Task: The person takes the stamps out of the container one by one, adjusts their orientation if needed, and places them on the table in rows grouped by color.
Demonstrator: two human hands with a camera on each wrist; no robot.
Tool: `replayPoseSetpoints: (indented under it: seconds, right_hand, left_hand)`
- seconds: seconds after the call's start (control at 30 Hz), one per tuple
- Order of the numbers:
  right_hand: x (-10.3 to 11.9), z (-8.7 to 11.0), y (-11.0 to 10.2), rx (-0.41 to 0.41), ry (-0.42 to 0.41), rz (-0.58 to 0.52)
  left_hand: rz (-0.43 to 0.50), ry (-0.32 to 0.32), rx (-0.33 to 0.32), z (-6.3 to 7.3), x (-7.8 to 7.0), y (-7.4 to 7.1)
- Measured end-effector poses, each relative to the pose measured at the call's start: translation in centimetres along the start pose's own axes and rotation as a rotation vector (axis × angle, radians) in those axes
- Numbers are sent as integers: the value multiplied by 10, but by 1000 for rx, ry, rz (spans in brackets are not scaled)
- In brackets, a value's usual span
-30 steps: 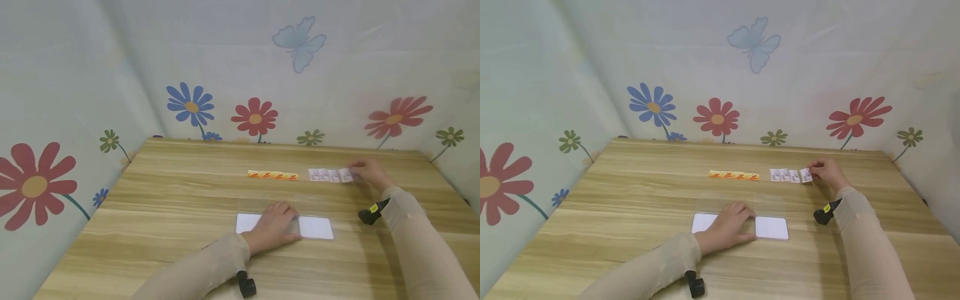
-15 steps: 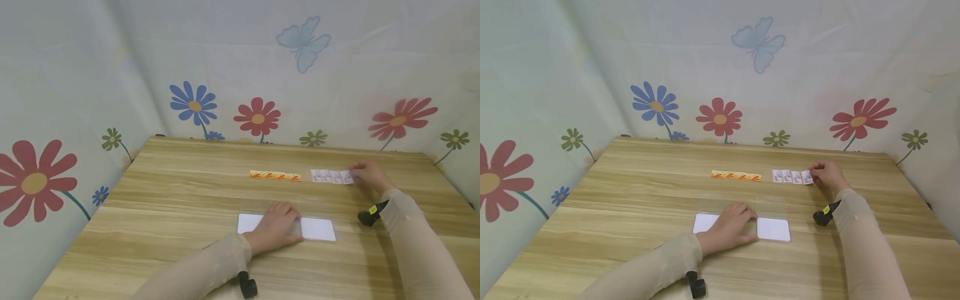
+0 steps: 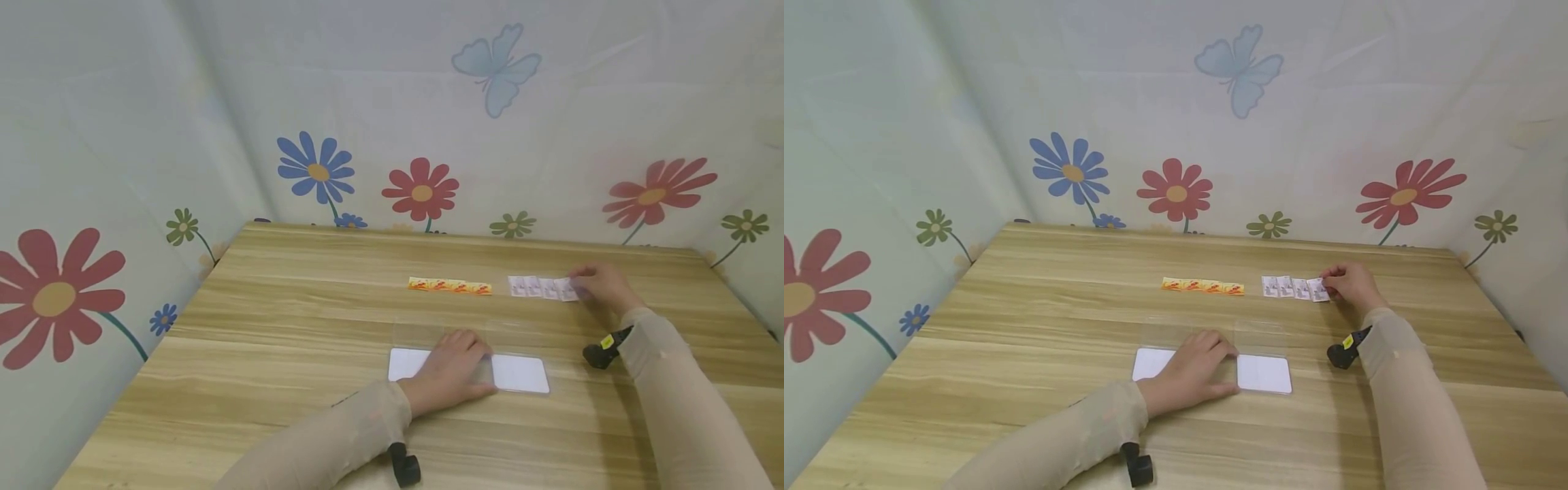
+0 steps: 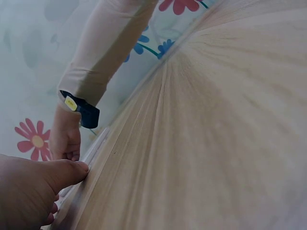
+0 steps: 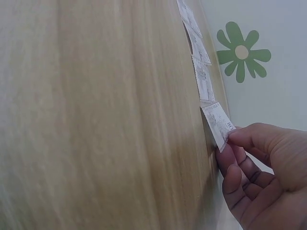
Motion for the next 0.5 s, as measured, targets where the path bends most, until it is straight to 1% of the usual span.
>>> replayPoseSetpoints:
  seconds: [0.23,0.43,0.5]
  right_hand:
    - [1,1,0,-13,-5,-10]
    - [0,2,0,-3,28,-26]
    - [1,3,0,-4,22,-19]
  left_hand:
    - [2,0,0,0,1,1]
    - [8,0,-2,0,1,1]
    - [8,-1,-2,0,0,0]
Point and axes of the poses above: each hand's wrist, its own z-axis away from the middle knuckle, its own y-axis out of the palm, x = y × z, the point moved 6 cm from there along -z, towards the middle knuckle, and after that the axes turned 6 degrees about -z, right-handed, at the moved point
